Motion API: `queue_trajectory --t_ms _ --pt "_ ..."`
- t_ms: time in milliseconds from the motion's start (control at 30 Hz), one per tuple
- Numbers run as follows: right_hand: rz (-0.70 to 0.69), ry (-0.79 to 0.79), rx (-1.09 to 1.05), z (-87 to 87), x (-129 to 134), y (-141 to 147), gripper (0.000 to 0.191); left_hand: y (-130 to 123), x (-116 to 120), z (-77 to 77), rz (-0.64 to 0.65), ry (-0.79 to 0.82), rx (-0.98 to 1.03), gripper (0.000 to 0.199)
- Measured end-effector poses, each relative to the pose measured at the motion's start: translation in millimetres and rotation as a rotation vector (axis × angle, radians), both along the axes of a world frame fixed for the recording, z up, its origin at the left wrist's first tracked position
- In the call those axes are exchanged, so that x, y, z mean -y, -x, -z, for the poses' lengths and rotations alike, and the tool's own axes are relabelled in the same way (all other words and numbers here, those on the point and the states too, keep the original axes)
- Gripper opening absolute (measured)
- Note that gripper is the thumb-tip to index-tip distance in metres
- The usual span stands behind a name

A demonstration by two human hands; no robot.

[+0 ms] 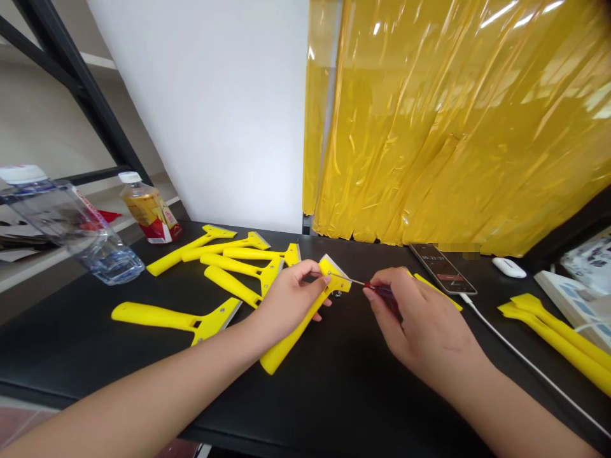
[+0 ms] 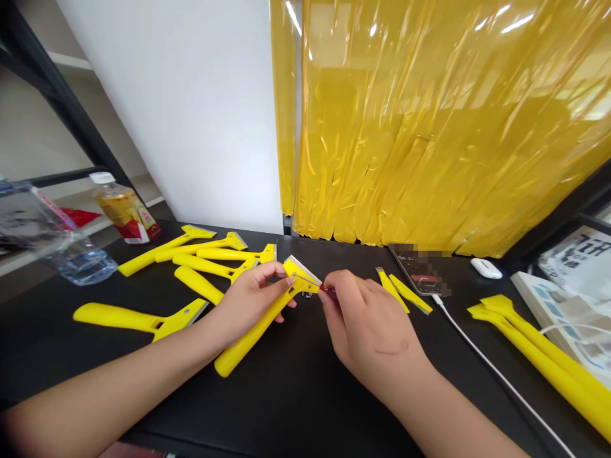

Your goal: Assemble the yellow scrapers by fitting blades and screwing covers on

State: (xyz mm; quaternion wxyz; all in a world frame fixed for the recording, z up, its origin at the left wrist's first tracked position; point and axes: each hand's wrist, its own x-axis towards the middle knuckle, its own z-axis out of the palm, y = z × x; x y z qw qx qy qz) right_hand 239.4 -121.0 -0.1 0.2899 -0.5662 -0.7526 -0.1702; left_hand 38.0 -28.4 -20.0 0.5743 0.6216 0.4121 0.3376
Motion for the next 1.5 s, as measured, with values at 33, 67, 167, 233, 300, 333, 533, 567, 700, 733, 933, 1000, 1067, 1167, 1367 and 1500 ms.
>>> queue_trajectory --t_ms 33,67,167,233,300,333,533,567,700,733,933,1000,1067,1167,1367,1500 --pt "0.009 -0.01 0.009 0.1 0.5 1.1 0.01 0.0 0.0 -0.1 -0.005 -0.002 -0.006 0.018" --pt "0.018 -0.018 0.013 0.2 0.9 2.1 0.01 0.0 0.1 -0.2 -0.007 -0.002 -0.009 0.018" --pt "0.039 0.008 -0.009 0.7 1.5 4.4 0.01 0.2 -0.2 -0.1 -0.009 -0.001 -0.006 0.018" --pt "0.03 0.054 -0.047 0.9 1.2 4.7 0.006 0.7 -1.0 0.4 -0.011 0.004 -0.003 0.018" --pt "-0.014 0.092 -0.085 0.4 0.4 4.0 0.003 1.5 -2.2 1.2 -0.008 0.018 -0.004 0.018" --pt "-0.054 0.104 -0.099 -0.2 -0.1 3.2 0.003 2.0 -2.8 1.5 -0.001 0.024 -0.007 0.019" --pt "-0.306 0.104 -0.099 -4.1 -1.0 -3.0 0.013 5.3 -4.5 -0.2 0.024 0.003 -0.033 0.018" --pt "-0.293 0.106 -0.105 -4.1 -0.8 -3.5 0.012 5.7 -4.4 -1.2 0.025 -0.001 -0.033 0.018" --pt "-0.109 0.111 -0.133 -3.0 0.5 -2.8 0.01 6.4 -2.9 -4.6 0.031 0.004 -0.041 0.018" --pt "-0.075 0.109 -0.134 -2.8 0.9 -2.1 0.014 6.4 -2.5 -5.0 0.032 0.009 -0.042 0.019" --pt "-0.019 0.134 -0.107 -3.9 3.5 3.0 0.015 5.9 -1.5 -4.4 0.026 0.007 -0.036 0.017" --pt "0.0 0.132 -0.106 -4.6 4.0 4.0 0.017 5.5 -1.3 -4.8 0.017 0.005 -0.037 0.017" --pt "0.003 0.157 -0.102 -5.2 4.1 4.4 0.015 5.0 -1.0 -5.7 0.002 0.004 -0.042 0.017" --pt "0.007 0.178 -0.097 -5.1 3.5 4.0 0.017 4.3 -0.6 -6.5 -0.013 0.006 -0.047 0.017" --pt "0.051 0.168 -0.048 -2.5 1.0 1.7 0.02 3.7 -0.8 -4.9 -0.026 0.024 -0.034 0.017" --pt "0.038 0.175 -0.132 -1.1 0.3 2.4 0.016 3.9 -0.8 -4.7 -0.04 0.017 -0.037 0.017"
